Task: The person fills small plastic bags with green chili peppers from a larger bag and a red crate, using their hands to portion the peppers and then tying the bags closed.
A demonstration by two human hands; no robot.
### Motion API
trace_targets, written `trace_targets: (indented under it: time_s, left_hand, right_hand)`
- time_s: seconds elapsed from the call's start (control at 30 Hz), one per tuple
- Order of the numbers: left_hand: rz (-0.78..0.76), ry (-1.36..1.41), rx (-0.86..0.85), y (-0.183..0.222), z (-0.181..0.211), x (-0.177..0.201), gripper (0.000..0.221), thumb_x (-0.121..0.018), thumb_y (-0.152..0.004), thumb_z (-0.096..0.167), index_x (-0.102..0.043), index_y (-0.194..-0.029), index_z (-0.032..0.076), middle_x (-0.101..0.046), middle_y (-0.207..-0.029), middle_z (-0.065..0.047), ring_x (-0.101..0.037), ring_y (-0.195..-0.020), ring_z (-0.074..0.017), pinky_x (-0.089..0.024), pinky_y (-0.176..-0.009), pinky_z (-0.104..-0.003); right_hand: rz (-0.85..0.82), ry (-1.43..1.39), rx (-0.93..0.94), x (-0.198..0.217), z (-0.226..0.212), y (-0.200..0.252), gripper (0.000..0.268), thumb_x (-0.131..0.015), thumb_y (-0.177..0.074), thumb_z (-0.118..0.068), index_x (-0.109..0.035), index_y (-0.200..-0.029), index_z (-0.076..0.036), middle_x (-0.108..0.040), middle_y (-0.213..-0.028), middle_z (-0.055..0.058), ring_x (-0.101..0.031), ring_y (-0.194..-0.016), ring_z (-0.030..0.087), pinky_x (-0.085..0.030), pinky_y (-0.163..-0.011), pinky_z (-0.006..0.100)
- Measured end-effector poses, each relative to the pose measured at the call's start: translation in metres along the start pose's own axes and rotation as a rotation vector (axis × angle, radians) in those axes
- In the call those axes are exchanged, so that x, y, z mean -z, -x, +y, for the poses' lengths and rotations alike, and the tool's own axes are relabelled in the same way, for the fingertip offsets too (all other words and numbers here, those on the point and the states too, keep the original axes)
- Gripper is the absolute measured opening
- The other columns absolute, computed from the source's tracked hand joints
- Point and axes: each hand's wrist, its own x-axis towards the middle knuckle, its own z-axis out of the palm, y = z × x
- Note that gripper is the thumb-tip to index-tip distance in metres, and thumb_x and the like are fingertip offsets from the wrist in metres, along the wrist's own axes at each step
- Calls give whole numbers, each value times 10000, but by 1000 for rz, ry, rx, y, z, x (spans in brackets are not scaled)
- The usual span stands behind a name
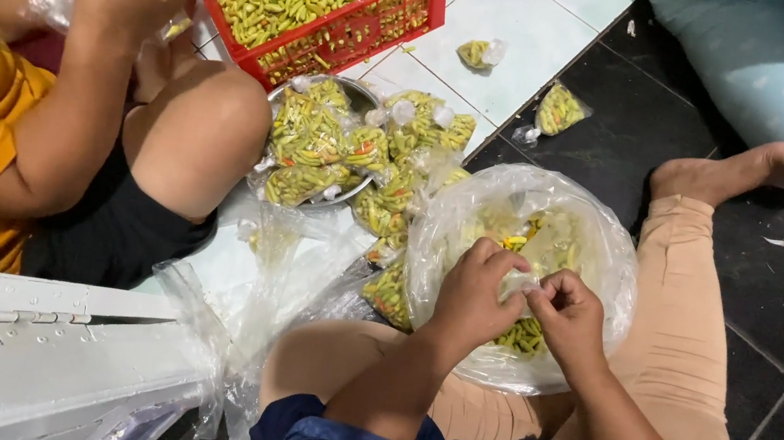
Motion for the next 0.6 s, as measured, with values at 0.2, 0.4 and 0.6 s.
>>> trace_targets:
  time_s: [0.2, 0.4, 0.6]
  left_hand:
    - [110, 1, -52, -6, 11, 14, 174, -619, -828, 65, -651, -964, 169, -553, -935, -15, -700, -884, -294, -588, -776, -400]
    - [-122, -56, 58, -11, 18, 24, 497, -691, -761, 89, -552, -1225, 201, -500, -1105, -77, -662, -1048, -427, -588, -858, -543]
    - [-427, -102, 246, -11, 10, 12, 648, -633, -775, 8, -437, -1349, 236, -460, -1210, -124, -653, -1061, -503, -564, -883, -597]
  right_hand:
    - [-44, 48, 49, -5, 8, -1, 243, -773, -806, -11, -577, -684, -84, -566, -599, 21, -433, -520, 93, -341, -472, 240]
    - [-55, 84, 100, -5, 13, 0, 238, -778, -758, 3, -580, -675, -99, -562, -590, 18, -455, -532, 102, -374, -494, 261]
    - [63, 89, 180, 3, -20, -4, 272, -742, -861, 24, -550, -695, -74, -611, -676, 76, -478, -568, 142, -401, -543, 283]
